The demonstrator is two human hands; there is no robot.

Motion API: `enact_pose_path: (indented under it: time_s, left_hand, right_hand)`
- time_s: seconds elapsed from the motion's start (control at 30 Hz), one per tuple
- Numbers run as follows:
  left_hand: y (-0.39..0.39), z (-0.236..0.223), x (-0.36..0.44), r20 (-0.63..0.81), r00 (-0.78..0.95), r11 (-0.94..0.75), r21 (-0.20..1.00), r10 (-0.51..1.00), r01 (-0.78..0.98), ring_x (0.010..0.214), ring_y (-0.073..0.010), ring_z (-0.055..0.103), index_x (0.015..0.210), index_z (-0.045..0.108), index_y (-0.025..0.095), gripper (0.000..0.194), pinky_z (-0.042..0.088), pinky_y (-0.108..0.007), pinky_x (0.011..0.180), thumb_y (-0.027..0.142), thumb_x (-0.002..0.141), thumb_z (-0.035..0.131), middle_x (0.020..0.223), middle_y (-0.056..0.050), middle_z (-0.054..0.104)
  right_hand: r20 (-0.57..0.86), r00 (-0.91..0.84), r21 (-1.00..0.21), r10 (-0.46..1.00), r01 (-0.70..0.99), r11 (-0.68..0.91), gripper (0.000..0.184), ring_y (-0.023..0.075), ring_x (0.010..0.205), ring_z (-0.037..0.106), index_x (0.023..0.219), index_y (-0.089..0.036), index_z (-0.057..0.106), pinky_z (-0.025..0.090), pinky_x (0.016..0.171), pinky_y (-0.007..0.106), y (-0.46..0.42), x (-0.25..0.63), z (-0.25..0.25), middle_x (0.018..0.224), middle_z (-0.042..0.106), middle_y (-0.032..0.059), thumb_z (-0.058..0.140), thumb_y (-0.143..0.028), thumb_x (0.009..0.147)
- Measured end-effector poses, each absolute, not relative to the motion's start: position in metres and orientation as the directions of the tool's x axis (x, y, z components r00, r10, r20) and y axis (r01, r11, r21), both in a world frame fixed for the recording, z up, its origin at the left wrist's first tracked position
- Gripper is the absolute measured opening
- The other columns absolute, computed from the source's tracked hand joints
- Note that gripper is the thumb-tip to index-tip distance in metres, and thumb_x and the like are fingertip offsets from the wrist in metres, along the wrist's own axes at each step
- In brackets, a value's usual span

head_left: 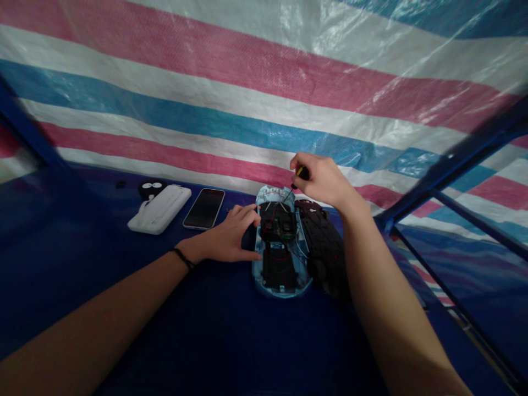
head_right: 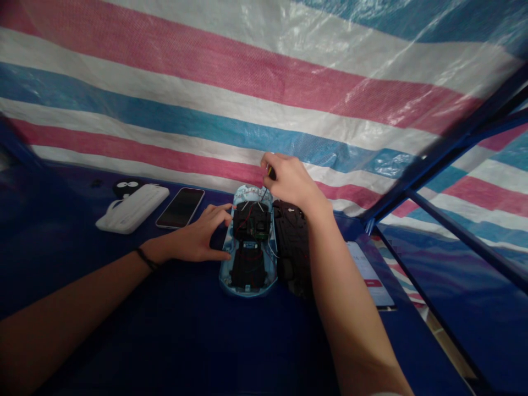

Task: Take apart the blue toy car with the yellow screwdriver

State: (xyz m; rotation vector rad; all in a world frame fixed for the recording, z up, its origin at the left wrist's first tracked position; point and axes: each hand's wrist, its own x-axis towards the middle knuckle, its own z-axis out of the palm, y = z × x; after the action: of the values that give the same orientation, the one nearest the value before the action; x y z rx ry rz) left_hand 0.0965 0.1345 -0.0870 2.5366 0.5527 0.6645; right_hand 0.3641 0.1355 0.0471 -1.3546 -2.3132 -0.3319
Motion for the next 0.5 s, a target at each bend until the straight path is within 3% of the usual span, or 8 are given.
enact_pose_path:
  time_s: [0.5]
  left_hand:
    - [0.133,-0.0848,0.0972,0.356,0.795,-0.801,0.542,0.492,0.253,0.146,-0.0465,0.037,0.107,0.049,0.022,0.061,0.036,-0.067,0.117,0.062,0.08,0.085,0.142,-0.02,0.054]
  right_hand:
    - [0.48,-0.431,-0.009,0.764,0.868,0.496,0.016,0.0243,0.081,0.062,0.094,-0.018,0.063,0.041,0.075,0.034,0.1366,0.3636,0.0462,0.092,0.072,0.0106,0.056,-0.017,0.08]
